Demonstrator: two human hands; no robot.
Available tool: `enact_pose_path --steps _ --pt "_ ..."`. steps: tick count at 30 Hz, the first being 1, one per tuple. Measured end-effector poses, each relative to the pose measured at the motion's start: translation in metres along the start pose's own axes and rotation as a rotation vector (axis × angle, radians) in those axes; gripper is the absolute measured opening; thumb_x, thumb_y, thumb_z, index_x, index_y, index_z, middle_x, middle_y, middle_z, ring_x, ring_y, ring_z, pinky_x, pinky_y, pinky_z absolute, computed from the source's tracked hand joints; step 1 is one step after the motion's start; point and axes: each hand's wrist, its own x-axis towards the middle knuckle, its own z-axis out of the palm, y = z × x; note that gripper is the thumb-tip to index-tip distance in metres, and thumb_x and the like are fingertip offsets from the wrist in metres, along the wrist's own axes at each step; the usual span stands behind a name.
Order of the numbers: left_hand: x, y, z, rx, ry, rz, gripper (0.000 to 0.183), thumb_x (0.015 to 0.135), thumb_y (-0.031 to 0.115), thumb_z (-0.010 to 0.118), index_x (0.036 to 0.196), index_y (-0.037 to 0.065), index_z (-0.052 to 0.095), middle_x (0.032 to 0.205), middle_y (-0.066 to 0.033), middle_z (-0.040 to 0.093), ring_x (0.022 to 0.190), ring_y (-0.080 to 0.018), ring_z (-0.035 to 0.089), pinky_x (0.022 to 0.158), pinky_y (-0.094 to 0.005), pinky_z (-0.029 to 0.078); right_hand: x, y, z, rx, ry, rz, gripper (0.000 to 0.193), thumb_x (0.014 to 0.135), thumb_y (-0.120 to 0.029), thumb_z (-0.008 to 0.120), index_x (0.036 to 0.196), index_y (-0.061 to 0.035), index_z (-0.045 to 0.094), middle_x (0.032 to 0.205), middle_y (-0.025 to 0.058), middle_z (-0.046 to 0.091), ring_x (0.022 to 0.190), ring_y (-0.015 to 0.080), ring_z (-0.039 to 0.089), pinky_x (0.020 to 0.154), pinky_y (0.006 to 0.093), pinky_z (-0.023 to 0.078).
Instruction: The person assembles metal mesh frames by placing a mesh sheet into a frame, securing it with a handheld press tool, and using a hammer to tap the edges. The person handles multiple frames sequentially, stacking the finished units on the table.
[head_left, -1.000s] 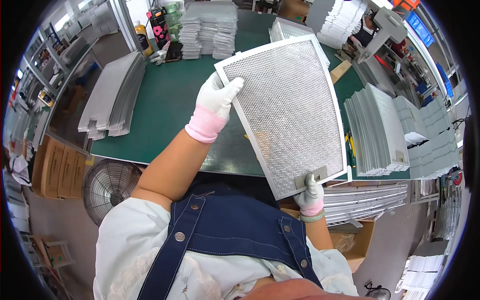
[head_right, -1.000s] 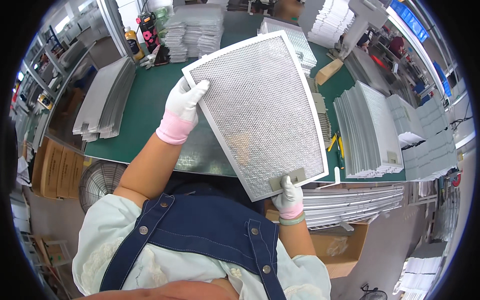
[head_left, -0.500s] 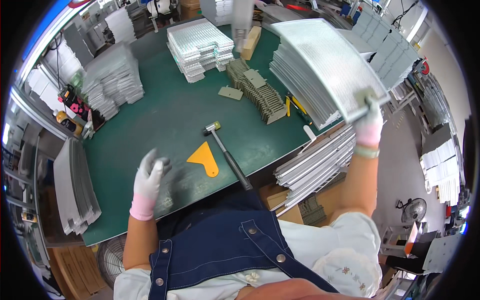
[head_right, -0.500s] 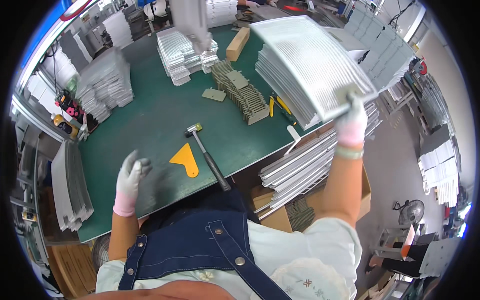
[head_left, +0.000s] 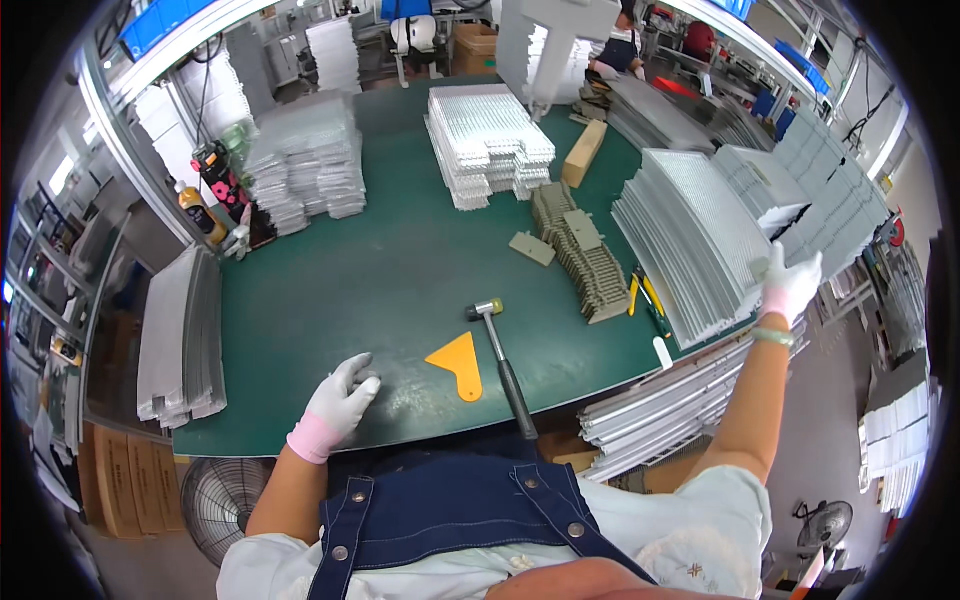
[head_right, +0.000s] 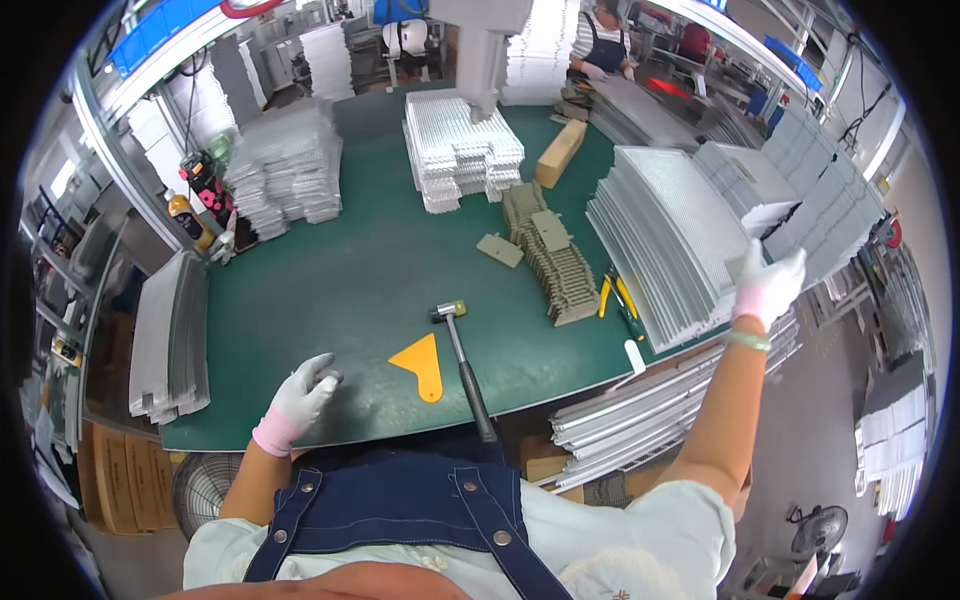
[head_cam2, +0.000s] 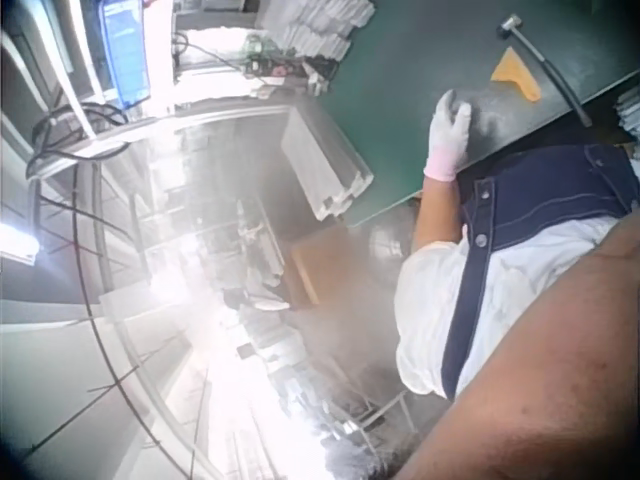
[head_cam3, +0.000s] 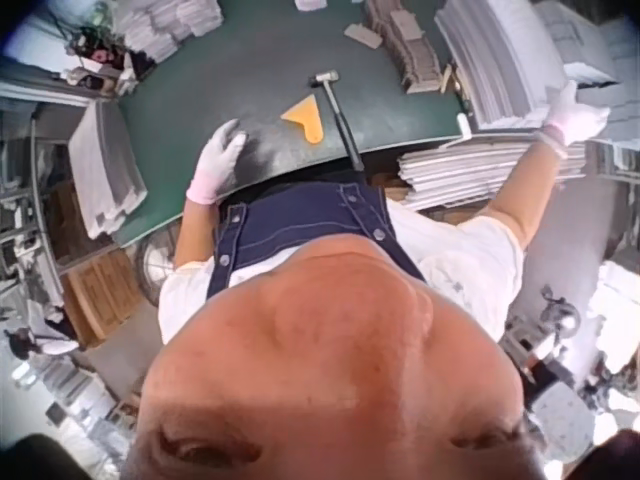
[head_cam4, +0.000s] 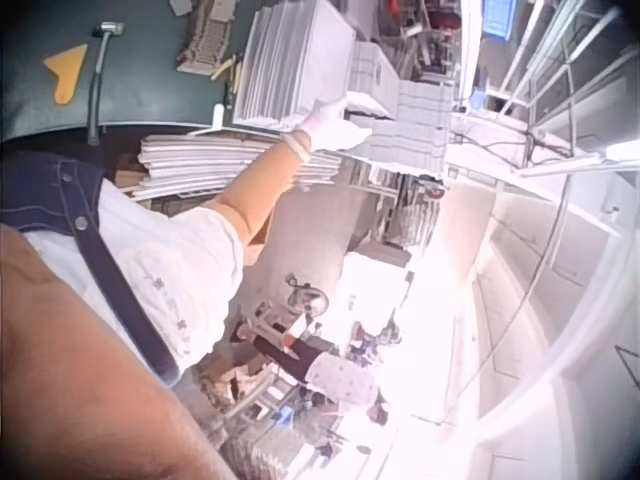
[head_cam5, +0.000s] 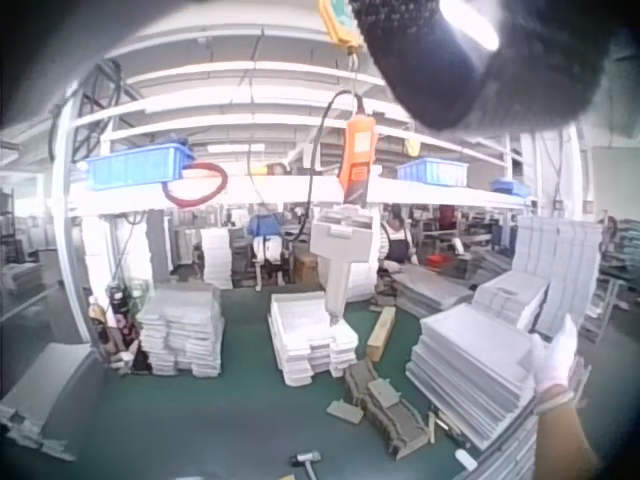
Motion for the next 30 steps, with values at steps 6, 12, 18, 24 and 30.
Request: enact_pose_path --steps 6,12,18,24,30 --pt "0.067 0.133 -0.026 0.444 0.115 0.765 0.058 0.088 0.019 0.064 0.138 -0.003 0.045 0.138 -0.0215 0.05 0.132 -0.031 0.046 0.112 -0.0398 0.034 -0.049 -0.17 -0.066 0.968 -0.432 -0.306 0.079 0.081 -0.031 0.076 0.141 0.0052 0.039 0.139 0.0251 0.047 0.131 0.0358 0.045 0.112 0.0421 0.034" --pt "0.125 0.324 -0.019 0.211 0.362 1.447 0.062 0.086 0.021 0.069 0.139 -0.001 0.045 0.137 -0.0188 0.05 0.132 -0.0283 0.045 0.111 -0.0359 0.035 -0.029 -0.284 -0.075 1.284 -0.34 -0.139 0.108 0.074 -0.038 0.082 0.148 0.0097 0.019 0.142 0.029 0.043 0.128 0.0358 0.049 0.108 0.0389 0.039" --pt "0.125 0.35 -0.012 0.081 0.112 1.163 0.048 0.088 0.022 0.069 0.126 -0.003 0.056 0.114 -0.0122 0.064 0.1 -0.0165 0.062 0.092 -0.0296 0.048 -0.061 -0.302 -0.072 1.29 -0.195 -0.195 0.047 0.078 -0.009 0.065 0.121 0.0018 0.049 0.11 0.0228 0.058 0.1 0.0414 0.06 0.088 0.0452 0.048" --pt "0.095 0.259 0.008 0.19 0.04 1.123 0.046 0.075 0.007 0.075 0.119 0.0 0.063 0.109 -0.0118 0.066 0.096 -0.0216 0.064 0.088 -0.0327 0.051 -0.188 -0.256 -0.056 1.242 -0.293 -0.347 0.05 0.072 -0.003 0.065 0.121 -0.0018 0.054 0.109 0.0204 0.056 0.103 0.0414 0.056 0.089 0.0461 0.047" --pt "0.083 0.194 0.029 0.276 0.015 1.101 0.062 0.067 0.019 0.084 0.122 0.002 0.061 0.108 -0.0156 0.064 0.097 -0.0307 0.063 0.086 -0.0363 0.052 -0.256 -0.235 -0.069 1.374 -0.585 -0.203 0.045 0.075 -0.008 0.069 0.119 -0.0031 0.057 0.111 0.0169 0.059 0.101 0.036 0.062 0.086 0.0424 0.05"
